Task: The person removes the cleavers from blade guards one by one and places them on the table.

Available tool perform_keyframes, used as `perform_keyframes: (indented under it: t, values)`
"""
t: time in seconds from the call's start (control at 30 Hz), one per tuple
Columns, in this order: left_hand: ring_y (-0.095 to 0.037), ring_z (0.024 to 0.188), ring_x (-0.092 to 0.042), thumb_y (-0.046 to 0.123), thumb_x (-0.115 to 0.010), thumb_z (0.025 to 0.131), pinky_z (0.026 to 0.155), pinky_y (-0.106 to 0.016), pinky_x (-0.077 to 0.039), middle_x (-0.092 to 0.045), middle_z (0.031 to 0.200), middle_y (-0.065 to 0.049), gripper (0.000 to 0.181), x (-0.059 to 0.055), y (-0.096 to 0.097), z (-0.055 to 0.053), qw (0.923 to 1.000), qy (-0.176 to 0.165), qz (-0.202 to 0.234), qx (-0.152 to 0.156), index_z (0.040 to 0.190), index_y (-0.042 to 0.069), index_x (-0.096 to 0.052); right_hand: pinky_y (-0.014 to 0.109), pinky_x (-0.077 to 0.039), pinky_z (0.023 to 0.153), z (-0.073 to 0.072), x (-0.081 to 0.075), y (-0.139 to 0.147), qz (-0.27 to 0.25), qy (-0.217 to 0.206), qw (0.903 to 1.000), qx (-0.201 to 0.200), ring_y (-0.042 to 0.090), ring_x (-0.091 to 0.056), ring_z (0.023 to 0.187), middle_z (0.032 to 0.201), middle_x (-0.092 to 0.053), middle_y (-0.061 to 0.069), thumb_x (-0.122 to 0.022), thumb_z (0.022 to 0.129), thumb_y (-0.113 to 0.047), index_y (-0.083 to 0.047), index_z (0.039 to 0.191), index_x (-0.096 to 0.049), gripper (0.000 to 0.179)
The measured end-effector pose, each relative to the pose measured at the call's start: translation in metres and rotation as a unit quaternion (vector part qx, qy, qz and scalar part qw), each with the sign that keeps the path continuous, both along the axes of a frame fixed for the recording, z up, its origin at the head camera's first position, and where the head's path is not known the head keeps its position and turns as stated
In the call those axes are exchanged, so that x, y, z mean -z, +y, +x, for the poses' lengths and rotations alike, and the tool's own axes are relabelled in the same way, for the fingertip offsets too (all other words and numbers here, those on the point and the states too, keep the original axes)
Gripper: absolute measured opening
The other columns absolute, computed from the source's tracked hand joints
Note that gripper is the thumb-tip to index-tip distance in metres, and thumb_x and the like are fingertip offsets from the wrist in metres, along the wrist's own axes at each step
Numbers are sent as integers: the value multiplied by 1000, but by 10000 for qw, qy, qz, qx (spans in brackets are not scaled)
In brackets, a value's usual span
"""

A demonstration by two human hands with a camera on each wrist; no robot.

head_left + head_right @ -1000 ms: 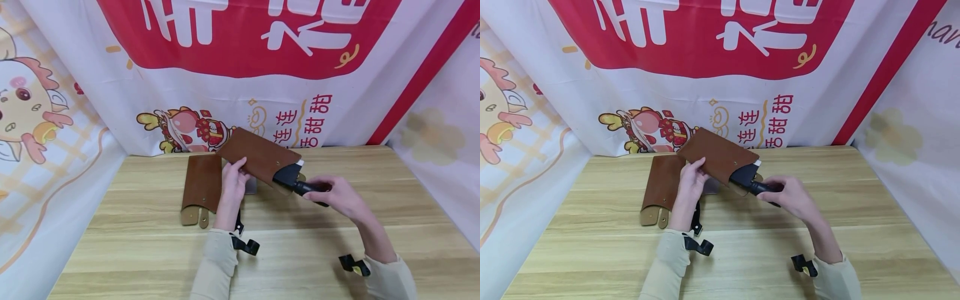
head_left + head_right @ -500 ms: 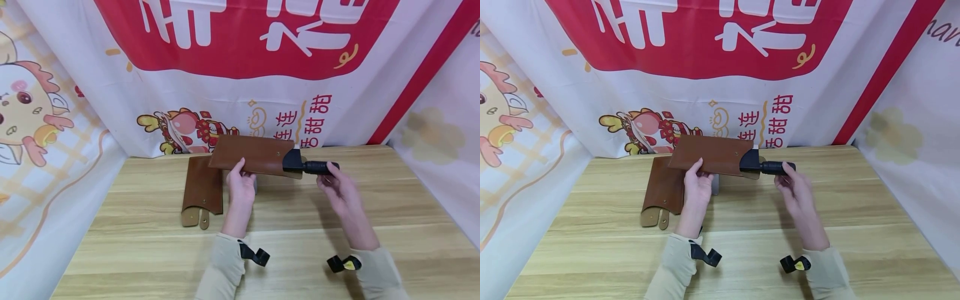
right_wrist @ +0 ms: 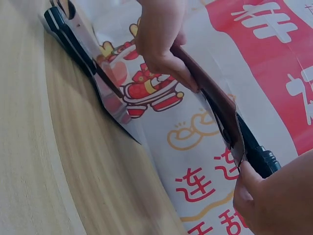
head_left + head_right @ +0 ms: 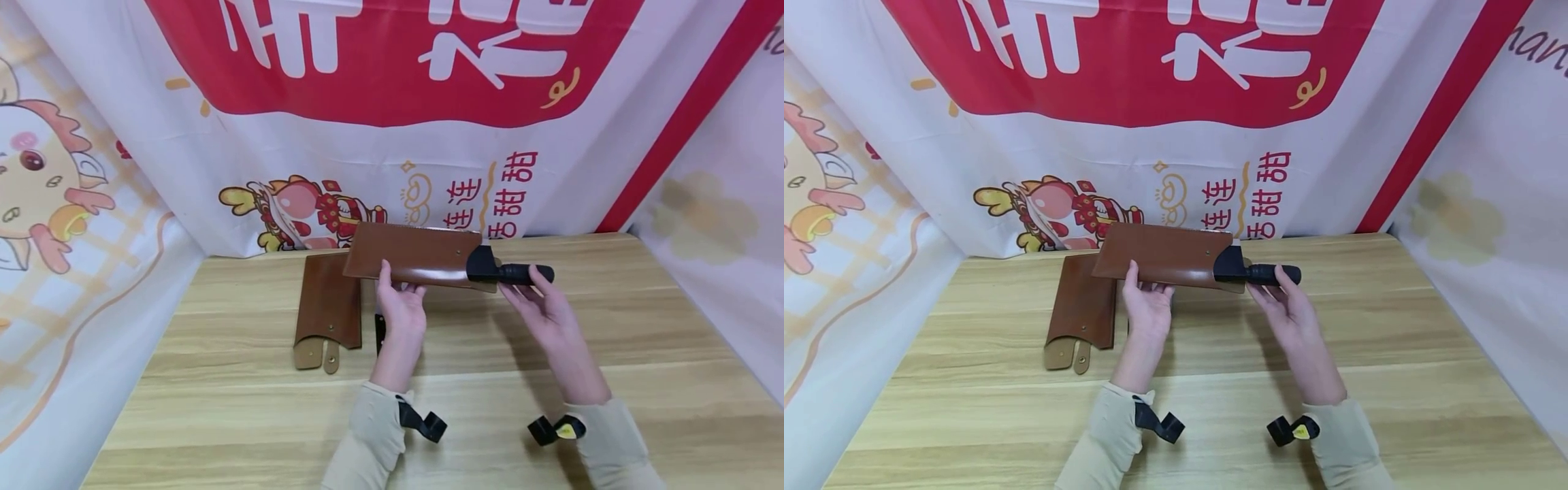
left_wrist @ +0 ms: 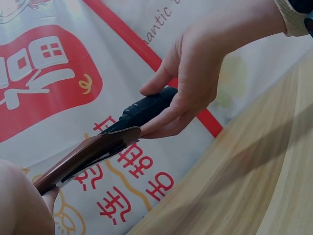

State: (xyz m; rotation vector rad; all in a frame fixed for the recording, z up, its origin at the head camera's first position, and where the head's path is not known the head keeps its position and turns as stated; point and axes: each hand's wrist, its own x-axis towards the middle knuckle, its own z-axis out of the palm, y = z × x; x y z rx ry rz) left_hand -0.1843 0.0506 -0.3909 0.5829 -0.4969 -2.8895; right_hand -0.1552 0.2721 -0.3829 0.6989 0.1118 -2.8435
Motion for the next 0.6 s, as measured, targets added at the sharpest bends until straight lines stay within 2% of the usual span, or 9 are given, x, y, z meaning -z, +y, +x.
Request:
perform_keyframes:
  t: [0.3, 0.6]
  values:
    - [-38, 136, -48, 34, -52, 109, 119, -51, -34, -46, 143, -16, 52, 2, -5, 0, 9999, -11, 118, 8, 148, 3, -38, 39, -28, 120, -1, -1, -4, -54, -111, 9997, 198, 18, -23, 153, 166, -20, -3, -61, 101, 1, -37, 162, -15, 86]
    - [-37, 137, -47, 34, -52, 109, 118, -50, -35, -47, 145, -15, 51, 2, -8, -2, 9996, -38, 281, -12, 150, 6, -39, 41, -29, 119, 0, -1, -4, 120, -6, 9994, 322, 18, -26, 152, 167, -18, 1, -61, 101, 1, -40, 161, -19, 84]
